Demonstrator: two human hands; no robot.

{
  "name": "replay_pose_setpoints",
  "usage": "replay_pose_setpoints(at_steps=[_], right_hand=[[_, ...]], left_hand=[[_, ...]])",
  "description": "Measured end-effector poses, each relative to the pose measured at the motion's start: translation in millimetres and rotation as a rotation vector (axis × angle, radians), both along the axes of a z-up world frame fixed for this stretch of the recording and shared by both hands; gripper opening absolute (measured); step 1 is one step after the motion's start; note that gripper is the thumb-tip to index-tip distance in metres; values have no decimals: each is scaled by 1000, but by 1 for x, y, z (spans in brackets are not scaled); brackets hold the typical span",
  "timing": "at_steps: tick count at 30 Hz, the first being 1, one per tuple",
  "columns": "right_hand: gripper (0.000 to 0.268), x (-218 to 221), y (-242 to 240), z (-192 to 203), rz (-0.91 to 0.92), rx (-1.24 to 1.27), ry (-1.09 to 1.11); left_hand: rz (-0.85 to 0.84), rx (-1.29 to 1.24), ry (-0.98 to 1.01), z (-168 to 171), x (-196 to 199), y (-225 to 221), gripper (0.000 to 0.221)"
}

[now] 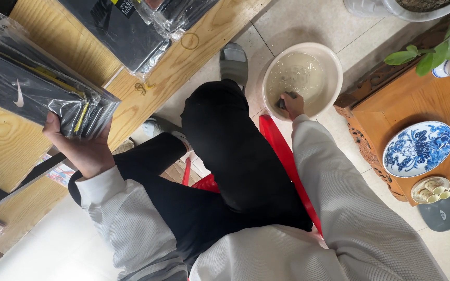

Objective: Removing phone cases from packaging, wiping them with a cleaning cloth and solution, and then repackaging or sorting them.

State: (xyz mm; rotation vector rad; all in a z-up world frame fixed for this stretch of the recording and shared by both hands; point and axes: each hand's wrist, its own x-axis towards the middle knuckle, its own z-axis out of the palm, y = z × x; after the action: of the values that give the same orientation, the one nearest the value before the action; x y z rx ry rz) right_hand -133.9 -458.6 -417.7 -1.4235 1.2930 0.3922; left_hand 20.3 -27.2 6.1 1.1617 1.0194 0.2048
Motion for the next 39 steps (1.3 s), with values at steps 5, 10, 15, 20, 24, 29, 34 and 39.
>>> replay_pose_setpoints(at_steps=[5, 10, 15, 20, 24, 29, 34, 39], right_hand=[[36, -7, -15, -24, -316, 228, -305], [34, 4, -17, -1, -299, 202, -325], [15, 16, -11, 15, -230, 81, -218], [27, 21, -9, 22, -184, -19, -251], [59, 15, -11, 10, -11, -318, -260], [54, 11, -10, 10, 34, -426, -140], [63, 7, -13, -3, 79, -477, -82], [58, 13, -12, -6, 130, -501, 7]], left_hand=[[-21, 3, 10, 0, 0, 0, 67], [-44, -7, -3, 0, -1, 2, 70], [-21, 6, 16, 3, -1, 0, 69], [-30, 4, 6, 1, -1, 2, 67], [-32, 5, 14, -1, -1, 3, 64], [-36, 12, 17, 2, 0, 0, 65], [-22, 10, 7, 0, -2, 1, 67], [-32, -7, 5, -1, -1, 1, 68]])
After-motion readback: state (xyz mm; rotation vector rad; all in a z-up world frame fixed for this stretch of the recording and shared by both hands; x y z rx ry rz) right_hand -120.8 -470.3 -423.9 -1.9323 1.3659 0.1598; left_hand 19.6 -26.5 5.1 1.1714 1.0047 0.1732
